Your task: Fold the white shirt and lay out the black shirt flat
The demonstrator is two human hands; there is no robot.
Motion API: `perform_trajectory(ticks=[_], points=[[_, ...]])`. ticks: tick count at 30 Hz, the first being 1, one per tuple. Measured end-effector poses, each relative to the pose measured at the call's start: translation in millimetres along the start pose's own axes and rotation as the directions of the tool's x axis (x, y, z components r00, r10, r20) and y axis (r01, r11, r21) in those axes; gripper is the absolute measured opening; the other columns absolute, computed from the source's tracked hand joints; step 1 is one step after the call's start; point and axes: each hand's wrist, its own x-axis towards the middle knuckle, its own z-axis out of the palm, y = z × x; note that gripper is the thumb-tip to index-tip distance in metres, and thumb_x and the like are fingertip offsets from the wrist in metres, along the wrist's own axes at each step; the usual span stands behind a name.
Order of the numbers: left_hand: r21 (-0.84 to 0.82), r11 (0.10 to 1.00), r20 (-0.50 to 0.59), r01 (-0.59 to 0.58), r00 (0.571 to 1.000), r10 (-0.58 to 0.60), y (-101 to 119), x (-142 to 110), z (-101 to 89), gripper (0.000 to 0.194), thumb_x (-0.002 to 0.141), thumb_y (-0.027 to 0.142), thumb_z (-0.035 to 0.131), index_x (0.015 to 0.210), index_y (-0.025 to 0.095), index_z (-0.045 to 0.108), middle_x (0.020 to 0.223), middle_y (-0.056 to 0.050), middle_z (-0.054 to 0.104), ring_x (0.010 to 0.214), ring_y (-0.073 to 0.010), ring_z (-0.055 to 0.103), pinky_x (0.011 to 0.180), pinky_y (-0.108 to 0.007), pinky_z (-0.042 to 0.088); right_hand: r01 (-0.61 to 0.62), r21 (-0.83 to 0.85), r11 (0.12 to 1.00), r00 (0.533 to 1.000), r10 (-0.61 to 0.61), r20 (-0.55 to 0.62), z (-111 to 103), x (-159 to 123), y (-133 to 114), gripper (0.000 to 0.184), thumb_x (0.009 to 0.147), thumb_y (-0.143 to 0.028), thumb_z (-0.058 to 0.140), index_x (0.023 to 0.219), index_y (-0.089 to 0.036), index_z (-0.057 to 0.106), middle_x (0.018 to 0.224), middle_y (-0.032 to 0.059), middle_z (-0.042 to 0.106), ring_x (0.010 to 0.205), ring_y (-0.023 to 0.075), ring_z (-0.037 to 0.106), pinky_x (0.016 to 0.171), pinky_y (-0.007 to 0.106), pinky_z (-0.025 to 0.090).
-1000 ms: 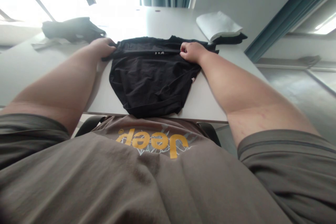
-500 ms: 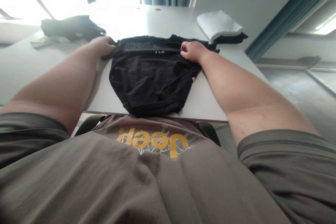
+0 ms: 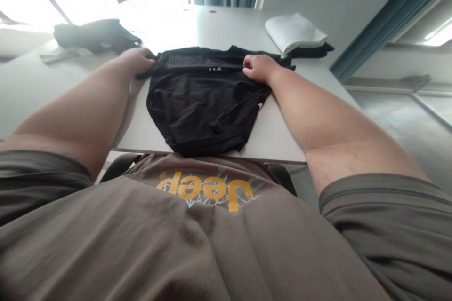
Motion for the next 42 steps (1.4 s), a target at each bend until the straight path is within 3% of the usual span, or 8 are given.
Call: perform_trajectory(ticks=[18, 36, 42], points=[[0.020, 1.000, -0.003, 0.002, 1.000, -0.002, 2.5, -2.8, -0.9, 0.060, 0.111, 0.040, 0.063, 0.166, 0.018, 0.070, 0.163, -0.013, 0.069, 0.144, -0.0361, 0.065, 0.124, -0.046, 0.052, -0.015, -0.021, 1.000, 1.000, 0.015, 0.015, -2.6, -3.3, -5.5, 0.037, 0.113, -0.028, 0.060, 0.142, -0.010, 0.076, 0.141, 0.0233, 0.079, 0.119, 0.0312, 0.071, 0.101, 0.040, 0.047], [0.005, 1.000, -0.002, 0.000, 1.000, 0.000, 2.1, -2.8, -0.9, 0.068, 0.102, 0.044, 0.067, 0.164, 0.018, 0.072, 0.160, -0.013, 0.071, 0.141, -0.0380, 0.066, 0.119, -0.047, 0.053, -0.024, -0.003, 1.000, 0.999, 0.024, 0.025, -4.3, -4.7, -6.4, 0.031, 0.114, -0.027, 0.060, 0.138, -0.013, 0.074, 0.142, 0.0205, 0.079, 0.118, 0.0306, 0.069, 0.104, 0.041, 0.046], [0.021, 1.000, -0.001, 0.003, 1.000, -0.003, 0.9, -1.9, -0.8, 0.070, 0.100, 0.047, 0.066, 0.164, 0.019, 0.071, 0.161, -0.012, 0.070, 0.137, -0.0356, 0.066, 0.118, -0.045, 0.053, -0.086, 0.107, 0.991, 0.995, 0.081, 0.052, -3.0, -3.9, -4.7, 0.029, 0.117, -0.044, 0.061, 0.140, -0.029, 0.069, 0.141, 0.0086, 0.080, 0.133, 0.0330, 0.060, 0.116, 0.048, 0.041]])
